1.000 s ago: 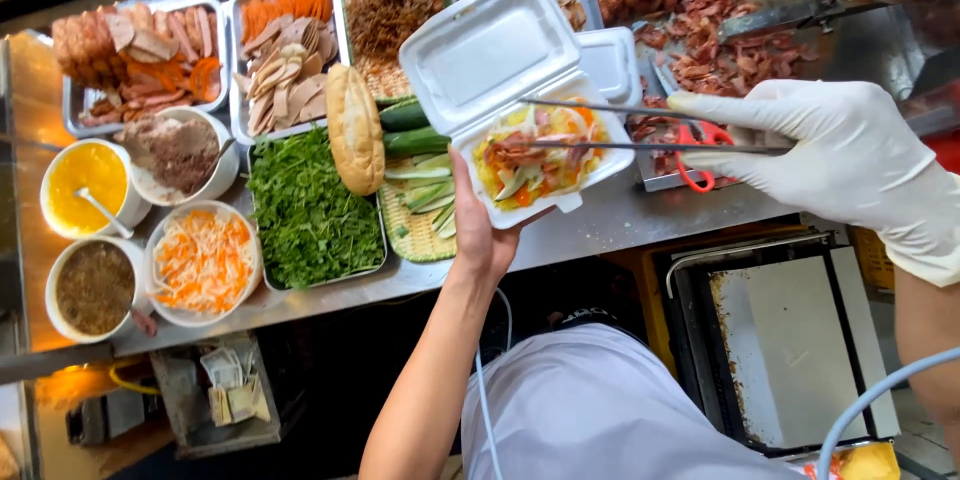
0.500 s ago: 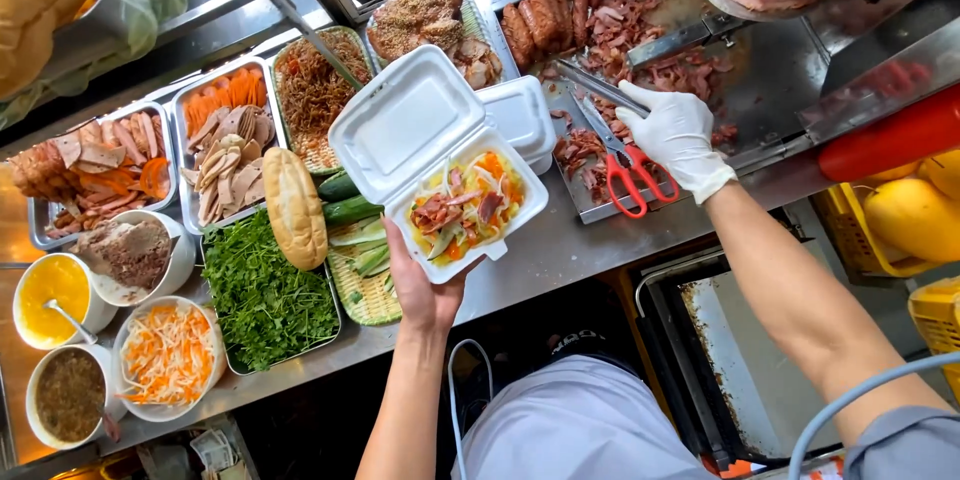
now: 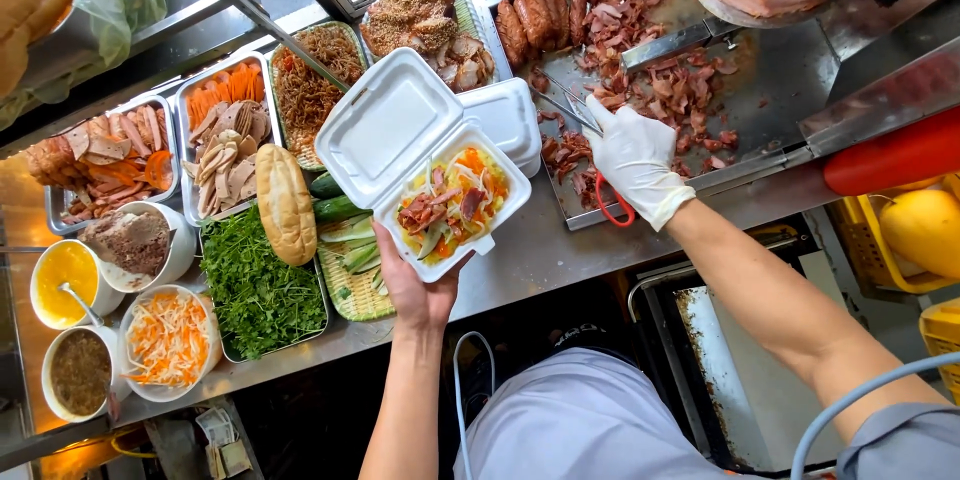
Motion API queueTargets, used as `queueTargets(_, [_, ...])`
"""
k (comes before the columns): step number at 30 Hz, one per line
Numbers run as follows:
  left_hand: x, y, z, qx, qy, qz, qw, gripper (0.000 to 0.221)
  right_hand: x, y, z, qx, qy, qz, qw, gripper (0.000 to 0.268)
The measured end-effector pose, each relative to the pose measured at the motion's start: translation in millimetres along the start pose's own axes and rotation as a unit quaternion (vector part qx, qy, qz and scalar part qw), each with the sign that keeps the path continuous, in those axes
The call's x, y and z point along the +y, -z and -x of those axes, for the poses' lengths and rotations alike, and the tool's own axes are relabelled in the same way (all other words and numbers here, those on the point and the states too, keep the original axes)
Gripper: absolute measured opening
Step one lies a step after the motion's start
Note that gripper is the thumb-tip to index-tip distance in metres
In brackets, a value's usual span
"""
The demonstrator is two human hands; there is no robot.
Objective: Assembling and packaging a food order with various ingredients at a food stall.
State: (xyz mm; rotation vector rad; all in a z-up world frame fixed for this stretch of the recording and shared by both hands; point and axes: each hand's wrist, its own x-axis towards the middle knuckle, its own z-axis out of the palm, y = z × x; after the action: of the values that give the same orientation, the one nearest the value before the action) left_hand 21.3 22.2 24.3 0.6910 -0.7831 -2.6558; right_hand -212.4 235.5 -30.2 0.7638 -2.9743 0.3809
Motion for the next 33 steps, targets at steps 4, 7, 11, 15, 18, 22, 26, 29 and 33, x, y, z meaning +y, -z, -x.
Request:
queueTargets(4, [-5, -3, -3, 0.005, -0.012, -0.009, 1.0, 0.075, 26, -6, 5, 0.055, 0.05, 0.034, 0.997, 0.036])
queueTargets(7, [-13, 3, -12, 0.0, -0.026, -0.018, 0.999, 0.076, 37, 20, -1, 0.023, 0.051, 0.01, 0.998, 0.037])
queueTargets(11, [-21, 6, -26, -0.013, -0.041, 0.002, 0.999, 0.077, 33, 100, 9, 0.013, 0.018, -0.141, 0.99, 0.039])
queueTargets(15, [-24, 17, -36, -0.034, -0.017, 0.017, 0.999, 0.08, 10, 177, 17, -0.128, -0.034, -0.211, 0.969, 0.047])
queueTargets(18, [-24, 18, -35, -0.034, 0.001, 0.016, 0.999, 0.08, 4, 198, 19, -0.148, 0.067, -0.27, 0.949, 0.045])
queueTargets(22, [-18, 11, -17, -0.041, 0.017, 0.002, 0.999, 0.081, -39, 225, 23, -0.156, 0.163, -0.091, 0.97, 0.045])
queueTargets(26, [-13, 24, 0, -0.016, 0.022, 0.027, 0.999, 0.079, -67, 226, 29, -0.172, 0.226, 0.134, 0.949, 0.052])
queueTargets(29, [0, 36, 12, -0.008, 0.02, 0.036, 0.999, 0.078, -77, 214, 38, -0.18, 0.212, 0.013, 0.961, 0.049])
queueTargets(33, [21, 54, 27, -0.027, 0.002, 0.056, 0.998, 0.076, -87, 201, 45, -0.179, 0.176, -0.165, 0.954, 0.045])
